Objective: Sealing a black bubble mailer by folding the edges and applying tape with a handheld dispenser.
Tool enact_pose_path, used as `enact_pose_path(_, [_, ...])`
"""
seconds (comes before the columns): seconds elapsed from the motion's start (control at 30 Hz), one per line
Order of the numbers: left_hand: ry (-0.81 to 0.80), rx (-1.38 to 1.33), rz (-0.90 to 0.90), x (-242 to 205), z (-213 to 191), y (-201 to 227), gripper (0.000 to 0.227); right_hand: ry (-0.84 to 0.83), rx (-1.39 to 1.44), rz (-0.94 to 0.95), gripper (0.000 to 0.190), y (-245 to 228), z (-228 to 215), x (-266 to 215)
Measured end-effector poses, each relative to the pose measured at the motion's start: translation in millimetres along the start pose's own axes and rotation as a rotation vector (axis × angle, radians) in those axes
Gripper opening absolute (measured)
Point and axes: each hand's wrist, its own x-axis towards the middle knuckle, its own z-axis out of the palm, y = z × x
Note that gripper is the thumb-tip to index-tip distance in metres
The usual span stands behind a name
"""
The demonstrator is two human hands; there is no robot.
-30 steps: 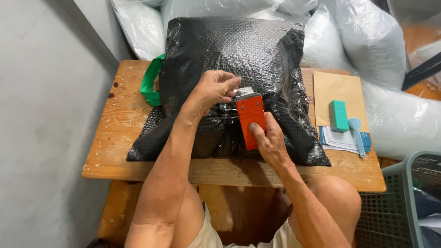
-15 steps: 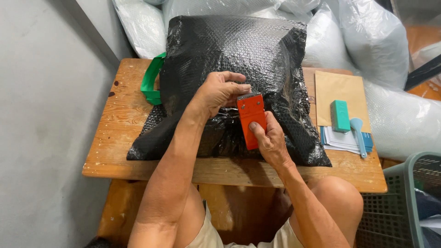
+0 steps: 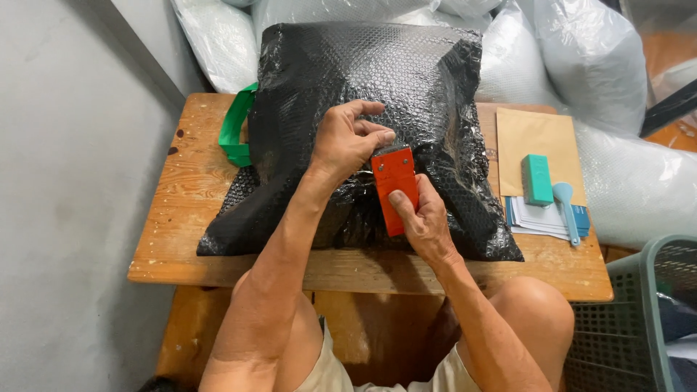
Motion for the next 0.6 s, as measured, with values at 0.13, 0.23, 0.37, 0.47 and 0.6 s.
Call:
enact_pose_path(0.13, [0.032,0.007,0.106,-3.3,2.5,3.7,0.048,0.015,-0.031,-0.049,0.04,-4.1,4.6,1.9])
enact_pose_path(0.23, [0.039,0.087,0.16,-3.4,4.2,4.6,0.045,0.043,-0.045,-0.073,0.042,-4.5,5.2,2.2])
enact_pose_path(0.37, [0.035,-0.014,0.222,-4.0,6.7,10.2,0.039,0.098,-0.024,-0.092,0.042,-0.5,5.7,5.7])
enact_pose_path(0.47, [0.056,-0.09,0.241,-2.0,10.5,14.7,0.036,0.138,-0.03,-0.12,0.041,-2.7,4.5,7.5])
enact_pose_path(0.6, [0.138,-0.06,0.29,-3.0,18.7,17.0,0.03,0.15,-0.017,-0.112,0.039,-6.9,5.1,7.5])
